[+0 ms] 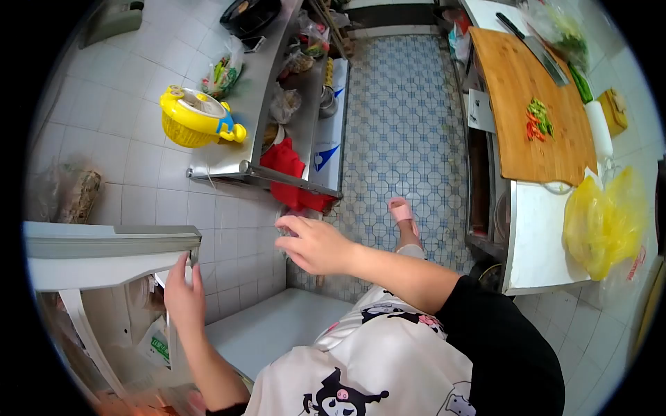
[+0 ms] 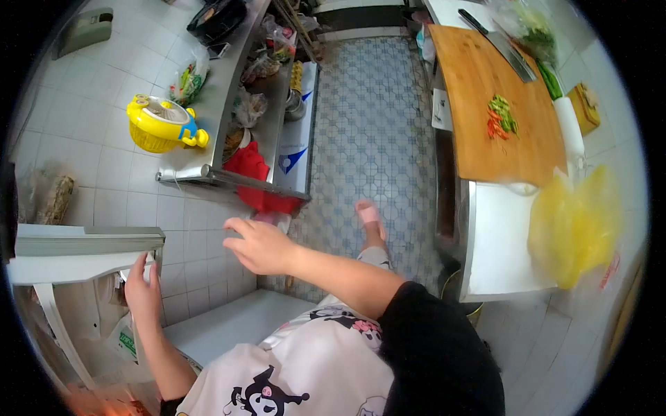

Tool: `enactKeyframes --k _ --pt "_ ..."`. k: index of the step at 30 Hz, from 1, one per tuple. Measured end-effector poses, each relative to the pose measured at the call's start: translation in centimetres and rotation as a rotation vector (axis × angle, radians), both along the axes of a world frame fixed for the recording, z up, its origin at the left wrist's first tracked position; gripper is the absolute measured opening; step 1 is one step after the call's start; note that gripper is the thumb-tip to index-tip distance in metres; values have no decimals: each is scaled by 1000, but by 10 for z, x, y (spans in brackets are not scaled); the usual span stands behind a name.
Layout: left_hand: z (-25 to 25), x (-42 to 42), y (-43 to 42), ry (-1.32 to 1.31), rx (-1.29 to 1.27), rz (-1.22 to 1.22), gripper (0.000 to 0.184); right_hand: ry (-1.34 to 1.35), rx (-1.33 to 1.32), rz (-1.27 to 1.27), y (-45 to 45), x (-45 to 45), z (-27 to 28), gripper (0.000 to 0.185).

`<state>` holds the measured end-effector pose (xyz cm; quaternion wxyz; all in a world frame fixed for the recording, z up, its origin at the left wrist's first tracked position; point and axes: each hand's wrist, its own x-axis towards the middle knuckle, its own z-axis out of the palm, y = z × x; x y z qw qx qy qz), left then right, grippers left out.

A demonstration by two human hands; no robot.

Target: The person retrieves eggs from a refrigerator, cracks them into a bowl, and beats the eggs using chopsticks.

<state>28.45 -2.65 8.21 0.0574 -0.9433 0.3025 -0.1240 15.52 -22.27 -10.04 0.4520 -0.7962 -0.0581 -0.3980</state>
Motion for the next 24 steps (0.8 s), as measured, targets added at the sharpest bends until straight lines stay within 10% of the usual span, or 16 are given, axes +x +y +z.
enactKeyframes --k 11,24 --pt "-52 99 -23 -287 829 118 42 -105 107 -73 -13 0 -14 25" --pt "-63 67 -101 207 1311 424 51 -43 214 -104 -57 -5 -28 20"
